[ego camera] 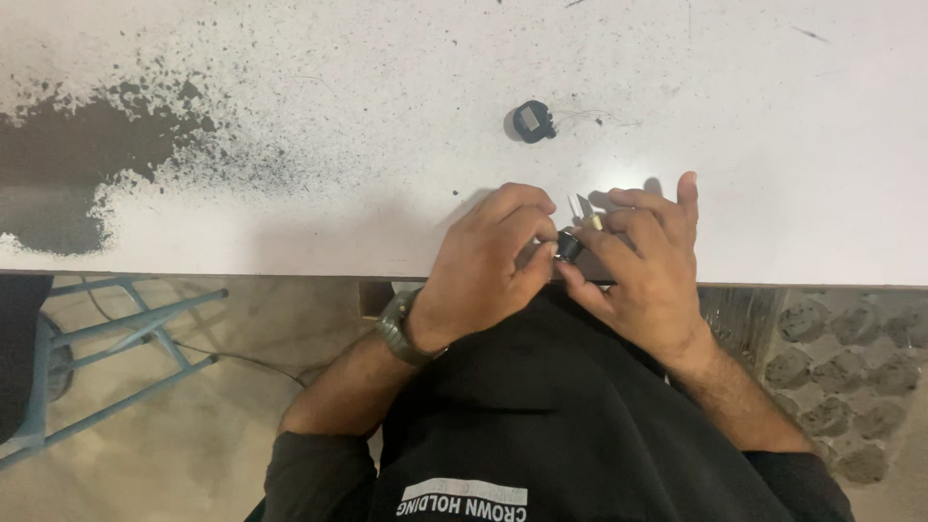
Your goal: The person sits at a white workbench and assembles small black plastic connector housings, inserting brass metal contacts into each housing by hand and using a small blade to help seat the contacts. Finished assemblies are placed in a growing pile on the table, with completed units later stacked into trays.
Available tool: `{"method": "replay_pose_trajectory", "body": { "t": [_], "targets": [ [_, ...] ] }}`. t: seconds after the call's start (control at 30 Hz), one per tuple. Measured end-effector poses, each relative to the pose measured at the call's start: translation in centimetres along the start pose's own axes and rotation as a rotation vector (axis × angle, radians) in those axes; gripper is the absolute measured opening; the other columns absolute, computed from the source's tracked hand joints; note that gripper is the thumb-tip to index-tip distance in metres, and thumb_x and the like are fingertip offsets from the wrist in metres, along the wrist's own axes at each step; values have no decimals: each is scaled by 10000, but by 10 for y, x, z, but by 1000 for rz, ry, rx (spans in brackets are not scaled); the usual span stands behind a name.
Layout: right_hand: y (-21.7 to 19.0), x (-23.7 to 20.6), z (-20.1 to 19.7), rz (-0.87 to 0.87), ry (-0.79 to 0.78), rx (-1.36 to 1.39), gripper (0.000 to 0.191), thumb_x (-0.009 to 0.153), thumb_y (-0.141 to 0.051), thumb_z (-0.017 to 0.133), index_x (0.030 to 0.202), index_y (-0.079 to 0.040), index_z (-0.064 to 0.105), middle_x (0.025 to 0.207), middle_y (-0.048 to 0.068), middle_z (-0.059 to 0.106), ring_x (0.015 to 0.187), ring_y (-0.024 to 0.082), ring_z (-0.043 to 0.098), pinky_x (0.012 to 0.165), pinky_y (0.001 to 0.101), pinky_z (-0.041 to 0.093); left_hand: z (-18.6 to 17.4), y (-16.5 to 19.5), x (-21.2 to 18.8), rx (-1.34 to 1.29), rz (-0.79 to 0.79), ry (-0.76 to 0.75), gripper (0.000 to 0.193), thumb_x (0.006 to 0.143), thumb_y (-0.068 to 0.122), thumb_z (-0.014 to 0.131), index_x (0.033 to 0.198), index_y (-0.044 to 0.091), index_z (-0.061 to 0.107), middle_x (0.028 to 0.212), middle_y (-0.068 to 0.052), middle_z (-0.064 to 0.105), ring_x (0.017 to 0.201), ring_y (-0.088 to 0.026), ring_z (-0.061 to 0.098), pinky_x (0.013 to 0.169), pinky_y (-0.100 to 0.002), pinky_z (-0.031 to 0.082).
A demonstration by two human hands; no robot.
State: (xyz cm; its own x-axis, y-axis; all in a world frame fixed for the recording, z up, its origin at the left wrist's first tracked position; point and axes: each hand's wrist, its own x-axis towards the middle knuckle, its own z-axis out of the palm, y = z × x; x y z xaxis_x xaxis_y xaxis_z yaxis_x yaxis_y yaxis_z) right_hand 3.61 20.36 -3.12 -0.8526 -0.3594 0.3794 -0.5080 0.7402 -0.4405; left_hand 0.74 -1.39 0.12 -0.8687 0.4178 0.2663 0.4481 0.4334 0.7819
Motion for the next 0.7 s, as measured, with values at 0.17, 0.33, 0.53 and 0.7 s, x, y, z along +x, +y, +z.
{"method": "replay_pose_trajectory", "body": {
  "t": [0.17, 0.33, 0.53, 0.7],
  "targets": [
    [0, -1, 1, 57, -24, 14, 366, 791, -238, 911, 1090, -94, 755, 1112, 69, 608, 1298, 312, 533, 1294, 646, 145, -1, -5, -5, -154, -124, -73, 131, 893, 50, 694, 939, 49, 572, 1170, -84, 662, 760, -232, 689, 654, -346, 546],
    [-4, -9, -1, 56, 52, 45, 377, 784, -171, 909, 1116, -83, 753, 1066, 98, 595, 1256, 338, 570, 1287, 619, 190, 9, -5, -12, -73, -68, 22, 154, 871, 39, 701, 944, 55, 567, 903, -79, 646, 782, -296, 649, 674, -402, 517],
    [-14, -30, 15, -23, 230, 289, 300, 860, 39, 764, 1088, -58, 594, 1018, 83, 648, 1172, 305, 681, 1266, 591, 347, 22, -3, -16, -57, -94, 60, 171, 833, 47, 702, 884, 52, 539, 830, -89, 608, 754, -298, 619, 654, -417, 500],
    [-11, -35, 25, -30, 180, 259, 326, 799, 28, 788, 1047, -72, 601, 990, 87, 661, 1134, 301, 673, 1210, 580, 421, 26, -3, -18, -83, -83, 86, 177, 810, 30, 689, 876, 49, 526, 823, -88, 595, 756, -300, 604, 655, -420, 493]
  ]
}}
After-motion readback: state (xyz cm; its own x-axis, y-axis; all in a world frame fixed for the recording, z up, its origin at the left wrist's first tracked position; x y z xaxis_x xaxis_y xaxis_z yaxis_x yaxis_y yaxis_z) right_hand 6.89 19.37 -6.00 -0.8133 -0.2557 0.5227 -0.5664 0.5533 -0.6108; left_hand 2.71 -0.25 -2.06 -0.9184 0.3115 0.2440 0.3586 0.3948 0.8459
